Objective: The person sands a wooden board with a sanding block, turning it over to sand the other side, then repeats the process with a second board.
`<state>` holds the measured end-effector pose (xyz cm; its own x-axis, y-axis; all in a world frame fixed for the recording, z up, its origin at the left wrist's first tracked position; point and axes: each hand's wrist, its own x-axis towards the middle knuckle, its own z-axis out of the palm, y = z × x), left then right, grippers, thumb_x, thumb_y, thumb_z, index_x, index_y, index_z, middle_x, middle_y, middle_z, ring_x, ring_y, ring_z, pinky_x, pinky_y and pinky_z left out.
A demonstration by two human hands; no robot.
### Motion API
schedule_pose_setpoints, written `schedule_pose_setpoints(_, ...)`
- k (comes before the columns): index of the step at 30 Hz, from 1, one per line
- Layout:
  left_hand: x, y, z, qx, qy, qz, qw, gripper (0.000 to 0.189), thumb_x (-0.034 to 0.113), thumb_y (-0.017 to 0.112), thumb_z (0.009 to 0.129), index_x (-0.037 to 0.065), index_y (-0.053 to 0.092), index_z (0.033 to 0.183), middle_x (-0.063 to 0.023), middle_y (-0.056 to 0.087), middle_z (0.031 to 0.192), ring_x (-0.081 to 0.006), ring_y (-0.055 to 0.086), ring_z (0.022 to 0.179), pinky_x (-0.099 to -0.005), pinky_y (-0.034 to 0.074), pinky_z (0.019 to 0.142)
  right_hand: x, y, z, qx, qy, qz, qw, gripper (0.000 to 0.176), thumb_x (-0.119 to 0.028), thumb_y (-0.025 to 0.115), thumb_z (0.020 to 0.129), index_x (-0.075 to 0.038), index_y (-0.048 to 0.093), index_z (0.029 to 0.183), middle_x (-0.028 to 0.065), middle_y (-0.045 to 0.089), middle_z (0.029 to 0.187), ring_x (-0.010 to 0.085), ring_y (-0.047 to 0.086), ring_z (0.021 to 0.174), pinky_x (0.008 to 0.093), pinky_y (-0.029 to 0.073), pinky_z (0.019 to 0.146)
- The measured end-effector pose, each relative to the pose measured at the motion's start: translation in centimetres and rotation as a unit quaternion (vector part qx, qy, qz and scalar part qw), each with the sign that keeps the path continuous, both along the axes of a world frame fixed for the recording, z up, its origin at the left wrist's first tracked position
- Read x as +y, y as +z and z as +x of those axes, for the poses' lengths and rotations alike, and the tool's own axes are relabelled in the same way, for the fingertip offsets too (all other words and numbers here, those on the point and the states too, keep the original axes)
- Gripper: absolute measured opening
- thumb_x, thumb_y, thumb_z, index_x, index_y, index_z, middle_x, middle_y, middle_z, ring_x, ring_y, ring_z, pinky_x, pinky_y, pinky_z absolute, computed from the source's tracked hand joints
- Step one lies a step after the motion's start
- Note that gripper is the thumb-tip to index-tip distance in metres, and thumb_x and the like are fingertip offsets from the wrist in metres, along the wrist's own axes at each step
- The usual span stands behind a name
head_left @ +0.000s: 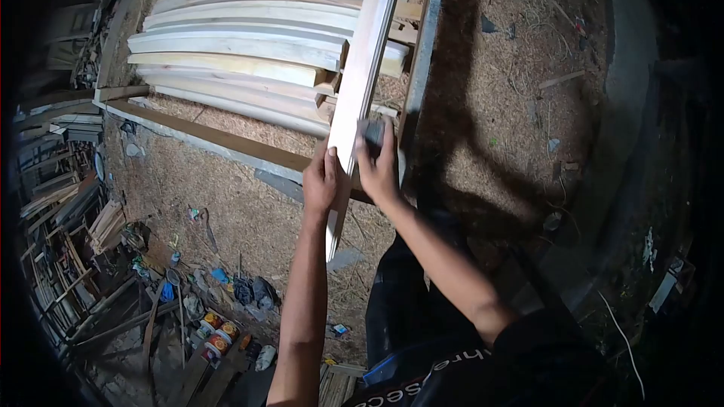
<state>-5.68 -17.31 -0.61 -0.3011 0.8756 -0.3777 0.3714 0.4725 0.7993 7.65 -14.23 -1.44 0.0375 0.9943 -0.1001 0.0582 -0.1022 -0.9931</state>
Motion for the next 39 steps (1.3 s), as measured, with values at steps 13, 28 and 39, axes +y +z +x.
schedule_pose_setpoints(13, -0.4, 0.9, 1.1, 0.114, -0.004, 0.040, 0.993, 0.040, 0.032, 0.046, 0.106, 0.003, 0.064, 0.128, -0.0233, 0.067, 0.081, -0.0308, 0.069, 0.074, -0.0399, 0.052, 0.069, 3.1, -1.3, 0.1, -0.028, -0.049, 0.019, 0.998, 0.071, -0.027, 0.059, 0.102, 0.002, 0.021, 0.154, 0.0280, 0.046, 0.138, 0.0343, 0.050, 0.126, 0.0422, 0.041, 0.106)
schedule_pose_setpoints(28, -0.2, 1.6, 1.5, 0.126, 0.014, 0.022, 0.992, 0.041, 0.031, 0.045, 0.105, 0.005, 0.065, 0.128, -0.0294, 0.069, 0.094, -0.0453, 0.069, 0.090, -0.0485, 0.054, 0.077, 6.9, -2.0, 1.3, -0.025, -0.035, 0.035, 0.998, 0.069, -0.024, 0.061, 0.100, 0.002, 0.026, 0.152, 0.0277, 0.044, 0.143, 0.0341, 0.045, 0.134, 0.0422, 0.034, 0.113)
schedule_pose_setpoints(39, -0.1, 1.5, 1.6, 0.113, 0.019, 0.033, 0.993, 0.039, 0.031, 0.044, 0.105, 0.007, 0.065, 0.129, -0.0295, 0.069, 0.094, -0.0466, 0.068, 0.089, -0.0483, 0.054, 0.075, 11.7, -3.1, 1.5, -0.069, -0.061, 0.068, 0.993, 0.073, -0.028, 0.062, 0.099, 0.006, 0.025, 0.151, 0.0311, 0.046, 0.140, 0.0385, 0.048, 0.132, 0.0436, 0.039, 0.110)
